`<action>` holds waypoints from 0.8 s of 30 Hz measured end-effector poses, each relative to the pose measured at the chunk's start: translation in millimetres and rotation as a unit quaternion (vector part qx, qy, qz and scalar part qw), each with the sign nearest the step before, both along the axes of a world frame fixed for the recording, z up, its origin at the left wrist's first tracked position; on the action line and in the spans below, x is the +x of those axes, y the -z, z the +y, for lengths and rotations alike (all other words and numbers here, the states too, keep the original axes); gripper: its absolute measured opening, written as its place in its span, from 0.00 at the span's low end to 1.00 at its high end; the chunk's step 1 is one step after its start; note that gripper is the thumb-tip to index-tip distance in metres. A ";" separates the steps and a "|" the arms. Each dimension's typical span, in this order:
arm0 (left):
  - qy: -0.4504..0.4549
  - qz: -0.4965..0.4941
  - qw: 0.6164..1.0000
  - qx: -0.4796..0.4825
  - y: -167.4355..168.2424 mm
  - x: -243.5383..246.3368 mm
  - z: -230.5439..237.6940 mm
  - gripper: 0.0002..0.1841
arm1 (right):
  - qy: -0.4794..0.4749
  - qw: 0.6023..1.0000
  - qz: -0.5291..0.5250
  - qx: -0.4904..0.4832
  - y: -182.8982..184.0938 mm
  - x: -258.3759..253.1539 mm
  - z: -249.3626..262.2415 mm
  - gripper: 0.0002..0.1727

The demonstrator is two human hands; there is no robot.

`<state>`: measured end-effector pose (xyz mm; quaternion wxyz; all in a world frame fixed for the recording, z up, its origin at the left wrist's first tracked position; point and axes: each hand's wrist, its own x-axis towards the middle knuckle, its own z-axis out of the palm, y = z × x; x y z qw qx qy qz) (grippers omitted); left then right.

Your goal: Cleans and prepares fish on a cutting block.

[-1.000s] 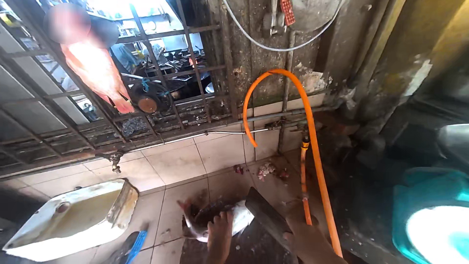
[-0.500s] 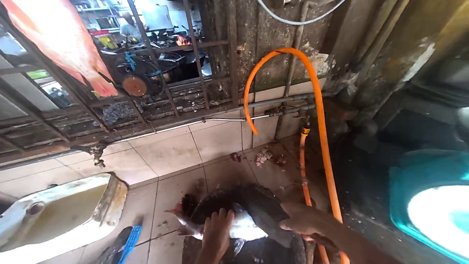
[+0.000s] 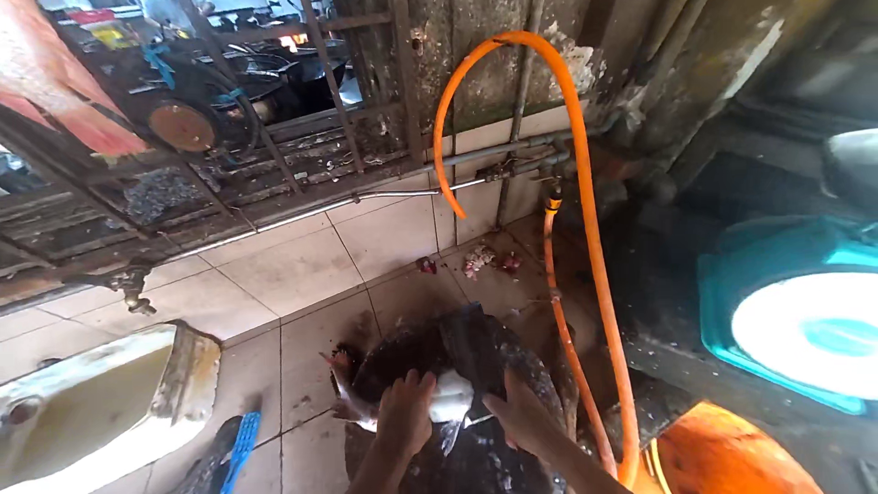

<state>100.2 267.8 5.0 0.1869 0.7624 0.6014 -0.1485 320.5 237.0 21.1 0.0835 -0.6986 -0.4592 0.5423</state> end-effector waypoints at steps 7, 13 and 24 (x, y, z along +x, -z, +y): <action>0.034 0.010 0.997 -0.066 -9.2 -1.8 20.7 0.40 | 0.001 1.000 -0.004 0.024 14.9 1.5 -5.8 0.42; -0.003 0.017 0.996 -0.082 -12.0 0.2 30.4 0.43 | -0.104 0.985 -0.136 0.006 -19.5 -5.6 -25.9 0.38; -0.213 0.026 0.976 -0.038 -4.8 46.1 16.1 0.49 | -0.220 0.962 -0.163 -0.001 -55.6 10.9 1.5 0.39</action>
